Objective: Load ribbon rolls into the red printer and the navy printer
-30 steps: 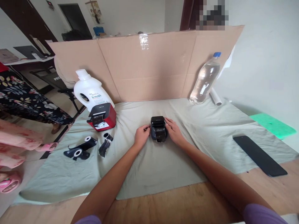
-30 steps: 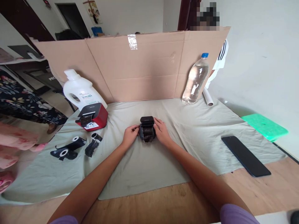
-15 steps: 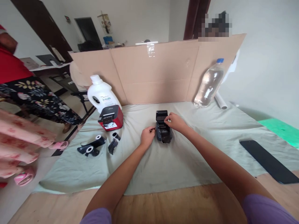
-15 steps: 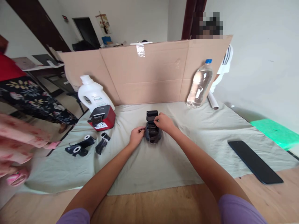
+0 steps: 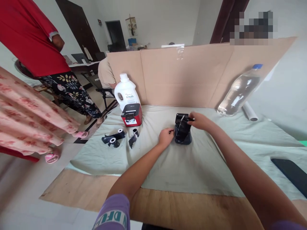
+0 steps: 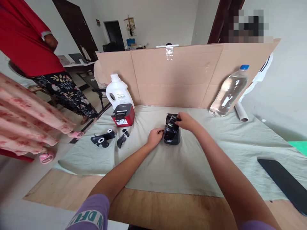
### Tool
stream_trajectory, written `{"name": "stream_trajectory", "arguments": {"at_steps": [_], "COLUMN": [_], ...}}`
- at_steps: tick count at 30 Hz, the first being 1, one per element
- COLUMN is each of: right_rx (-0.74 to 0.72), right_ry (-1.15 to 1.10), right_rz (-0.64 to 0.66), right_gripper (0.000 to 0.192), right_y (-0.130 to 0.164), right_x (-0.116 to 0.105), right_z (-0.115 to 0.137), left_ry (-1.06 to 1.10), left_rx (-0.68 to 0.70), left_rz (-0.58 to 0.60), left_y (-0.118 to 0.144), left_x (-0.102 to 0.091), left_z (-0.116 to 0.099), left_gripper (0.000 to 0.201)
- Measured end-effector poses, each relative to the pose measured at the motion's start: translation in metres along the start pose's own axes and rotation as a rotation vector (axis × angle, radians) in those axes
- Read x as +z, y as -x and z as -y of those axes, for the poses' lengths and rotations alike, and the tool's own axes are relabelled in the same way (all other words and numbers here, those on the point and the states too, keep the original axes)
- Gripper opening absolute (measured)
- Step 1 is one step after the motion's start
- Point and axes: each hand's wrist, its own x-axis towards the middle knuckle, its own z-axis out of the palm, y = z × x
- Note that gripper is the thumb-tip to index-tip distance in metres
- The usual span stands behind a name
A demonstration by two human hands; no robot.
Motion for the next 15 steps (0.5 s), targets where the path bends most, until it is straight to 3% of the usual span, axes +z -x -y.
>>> {"name": "stream_trajectory", "arguments": {"at_steps": [4, 7, 10, 15], "right_rx": [0.19, 0.416, 0.561, 0.571], "right_ry": [-0.308, -0.255, -0.051, 0.093], "right_rz": [-0.113, -0.163, -0.117, -0.149], "right_gripper": [0.026, 0.031, 0.033, 0.016], "right_y": [0.015, 0.019, 0.019, 0.02], "right_x": [-0.042, -0.055, -0.051, -0.023], "right_z": [-0.05, -0.098, -0.14, -0.179], "left_ry": [0.002, 0.011, 0.011, -0.013], "left_rx": [0.006, 0.022, 0.031, 0.02], "left_rz": [0.006, 0.016, 0.022, 0.038], "left_y": [0.0, 0.0, 0.0, -0.001], "left_x": [-0.001, -0.001, -0.001, -0.004], "left_z": [0.0, 0.0, 0.0, -0.002], "left_gripper": [0.034, 0.034, 0.034, 0.035]}}
